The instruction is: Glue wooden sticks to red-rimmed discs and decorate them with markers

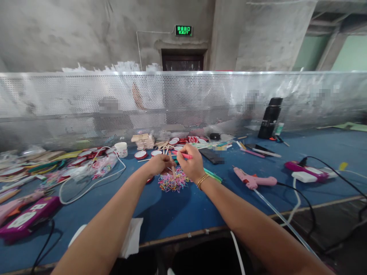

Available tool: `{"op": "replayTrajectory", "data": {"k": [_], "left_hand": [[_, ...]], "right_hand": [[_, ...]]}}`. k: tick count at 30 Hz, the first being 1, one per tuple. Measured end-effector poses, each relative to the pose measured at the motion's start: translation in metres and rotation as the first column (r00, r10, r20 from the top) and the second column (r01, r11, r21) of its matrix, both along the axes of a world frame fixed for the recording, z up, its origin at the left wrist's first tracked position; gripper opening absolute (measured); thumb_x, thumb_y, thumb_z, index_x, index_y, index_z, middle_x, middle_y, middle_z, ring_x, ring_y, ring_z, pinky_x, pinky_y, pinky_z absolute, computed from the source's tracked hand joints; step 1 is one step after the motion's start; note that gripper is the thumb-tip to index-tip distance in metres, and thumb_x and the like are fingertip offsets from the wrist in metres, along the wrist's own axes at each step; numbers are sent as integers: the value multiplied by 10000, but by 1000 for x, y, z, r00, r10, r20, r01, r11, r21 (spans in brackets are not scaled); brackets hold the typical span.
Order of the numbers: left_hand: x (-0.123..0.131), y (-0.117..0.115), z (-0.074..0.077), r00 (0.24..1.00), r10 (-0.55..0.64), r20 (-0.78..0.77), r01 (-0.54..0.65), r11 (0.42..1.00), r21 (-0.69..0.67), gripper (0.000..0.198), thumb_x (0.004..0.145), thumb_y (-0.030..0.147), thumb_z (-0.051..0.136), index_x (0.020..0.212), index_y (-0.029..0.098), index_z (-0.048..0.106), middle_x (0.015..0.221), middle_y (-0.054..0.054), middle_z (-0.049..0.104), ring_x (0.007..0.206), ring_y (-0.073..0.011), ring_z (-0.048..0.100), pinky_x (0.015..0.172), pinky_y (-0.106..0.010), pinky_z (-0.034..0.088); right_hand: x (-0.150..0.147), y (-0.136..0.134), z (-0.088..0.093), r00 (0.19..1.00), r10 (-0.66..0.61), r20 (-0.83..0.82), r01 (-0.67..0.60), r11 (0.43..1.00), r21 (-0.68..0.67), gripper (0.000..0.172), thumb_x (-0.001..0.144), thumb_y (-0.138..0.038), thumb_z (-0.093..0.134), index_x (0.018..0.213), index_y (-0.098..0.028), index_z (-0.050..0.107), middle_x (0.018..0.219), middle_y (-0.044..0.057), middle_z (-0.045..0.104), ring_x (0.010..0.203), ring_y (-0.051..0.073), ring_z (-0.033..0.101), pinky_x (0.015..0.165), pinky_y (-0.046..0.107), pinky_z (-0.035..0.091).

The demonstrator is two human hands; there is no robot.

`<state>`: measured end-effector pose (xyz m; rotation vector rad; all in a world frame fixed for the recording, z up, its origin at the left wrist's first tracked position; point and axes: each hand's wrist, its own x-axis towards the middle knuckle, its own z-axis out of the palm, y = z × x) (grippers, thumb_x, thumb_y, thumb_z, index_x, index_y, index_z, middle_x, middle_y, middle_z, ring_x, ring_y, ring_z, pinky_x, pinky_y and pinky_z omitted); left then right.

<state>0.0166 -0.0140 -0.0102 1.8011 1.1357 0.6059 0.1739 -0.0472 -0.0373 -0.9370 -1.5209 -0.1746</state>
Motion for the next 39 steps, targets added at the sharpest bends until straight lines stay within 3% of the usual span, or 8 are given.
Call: {"op": "replayTrajectory", "data": {"k": [5, 10, 18, 39], "left_hand": [[1, -4, 3, 1000, 23, 17, -23, 999, 22, 335, 667, 468, 714, 768, 162, 621, 736, -42, 688, 607, -118, 599, 546, -218, 363], [1, -8, 6, 1000, -6, 25, 6, 1000, -8, 319, 704, 463, 690, 801, 164, 633, 757, -39, 698, 542, -84, 544, 474, -192, 268], [1, -4, 2, 998, -23, 63, 30, 993, -111, 365, 697, 467, 718, 857, 154, 619, 789, -67, 703, 606, -122, 634, 546, -218, 415], [2, -8, 4, 998, -30, 49, 34, 996, -84, 413, 676, 502, 731, 852, 147, 613, 834, -86, 717, 615, -137, 657, 539, -230, 453]], "right_hand": [[1, -2, 3, 999, 49, -15, -49, 999, -11, 75, 853, -220, 510, 804, -218, 567, 737, 10, 621, 725, 169, 569, 729, 302, 424], [2, -1, 3, 990, 140, -12, -140, 990, -9, 155, 880, -219, 491, 964, -231, 621, 926, 32, 685, 868, 182, 619, 820, 324, 449], [1, 1, -1, 991, 95, -93, -100, 994, -46, 25, 807, -205, 525, 789, -212, 540, 737, 5, 599, 714, 159, 558, 697, 291, 436], [1, 1, -2, 998, 61, -32, -62, 997, -47, 77, 818, -209, 514, 741, -213, 509, 714, 3, 576, 714, 162, 527, 702, 294, 411]]}}
